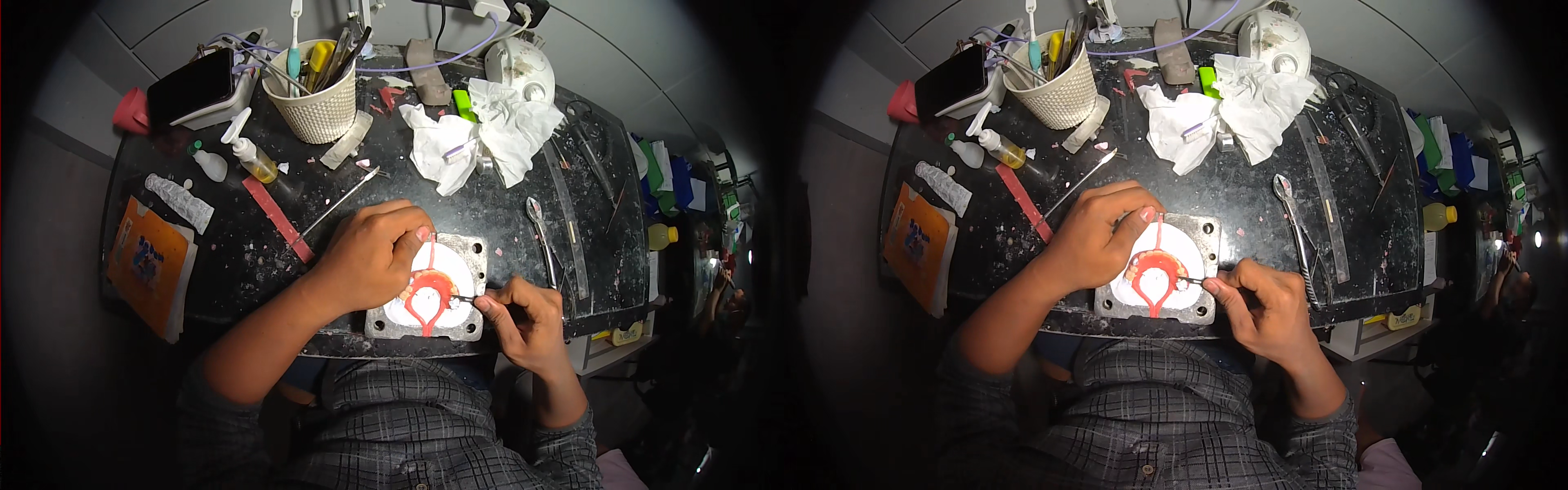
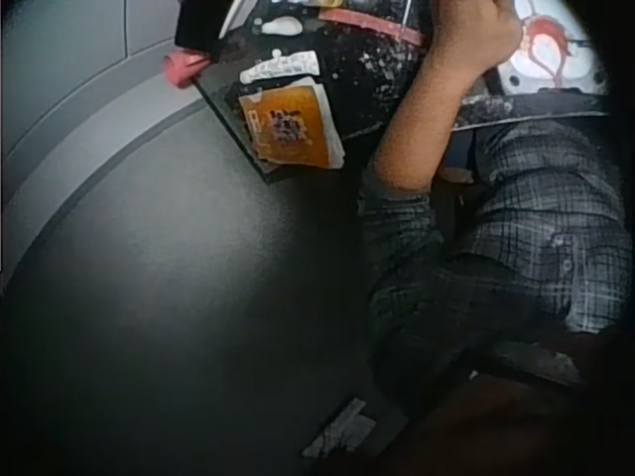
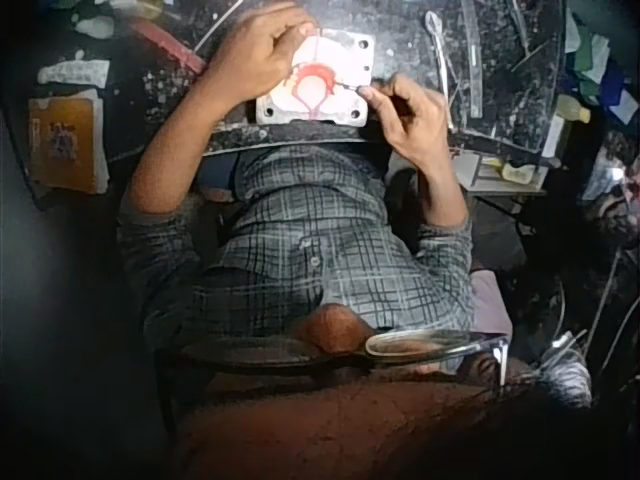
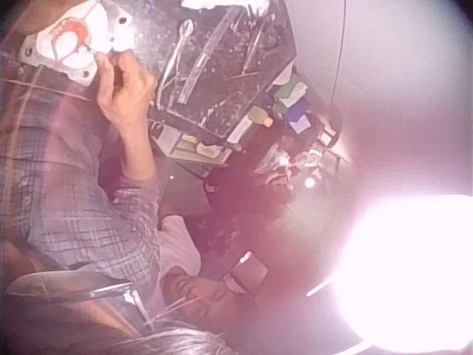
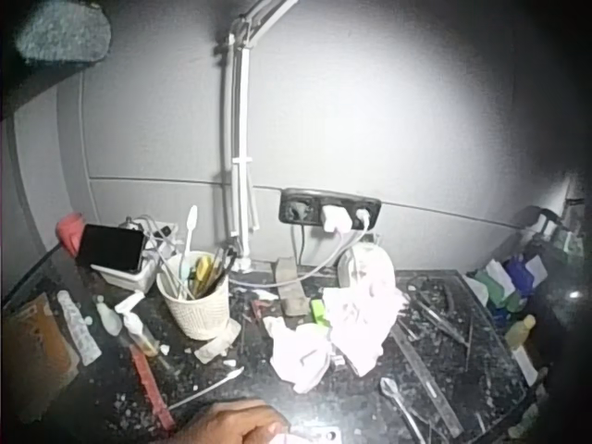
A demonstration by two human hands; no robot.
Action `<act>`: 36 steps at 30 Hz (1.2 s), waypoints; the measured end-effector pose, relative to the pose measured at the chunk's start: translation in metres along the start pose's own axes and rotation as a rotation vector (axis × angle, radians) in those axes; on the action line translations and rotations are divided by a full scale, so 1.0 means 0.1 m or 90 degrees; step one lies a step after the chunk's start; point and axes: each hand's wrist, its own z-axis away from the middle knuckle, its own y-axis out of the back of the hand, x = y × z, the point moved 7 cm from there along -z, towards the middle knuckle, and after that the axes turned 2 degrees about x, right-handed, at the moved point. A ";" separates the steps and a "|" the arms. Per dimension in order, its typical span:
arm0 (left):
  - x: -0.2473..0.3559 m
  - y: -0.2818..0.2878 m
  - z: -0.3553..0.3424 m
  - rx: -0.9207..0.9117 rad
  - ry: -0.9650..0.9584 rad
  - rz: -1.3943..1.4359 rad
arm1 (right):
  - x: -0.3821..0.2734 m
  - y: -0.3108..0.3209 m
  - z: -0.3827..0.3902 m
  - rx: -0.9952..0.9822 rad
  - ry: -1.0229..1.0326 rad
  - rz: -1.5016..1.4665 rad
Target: The person writes on a whiteboard, walks to a laboratory bench, and then uses pliers and a small handheld tool to trim and refine a pink dental prosthetic model held in a metal flask.
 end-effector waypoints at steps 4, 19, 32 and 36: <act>-0.01 -0.01 -0.01 0.004 -0.004 0.003 | -0.03 0.00 0.00 0.003 0.012 0.012; -0.04 -0.02 -0.02 0.014 0.010 -0.001 | -0.08 0.01 -0.08 -0.032 0.132 0.036; -0.02 -0.02 -0.02 0.016 0.017 -0.021 | -0.15 0.02 -0.11 -0.026 0.215 0.057; -0.01 -0.02 -0.03 0.011 0.017 -0.024 | -0.16 0.04 -0.13 -0.042 0.226 0.057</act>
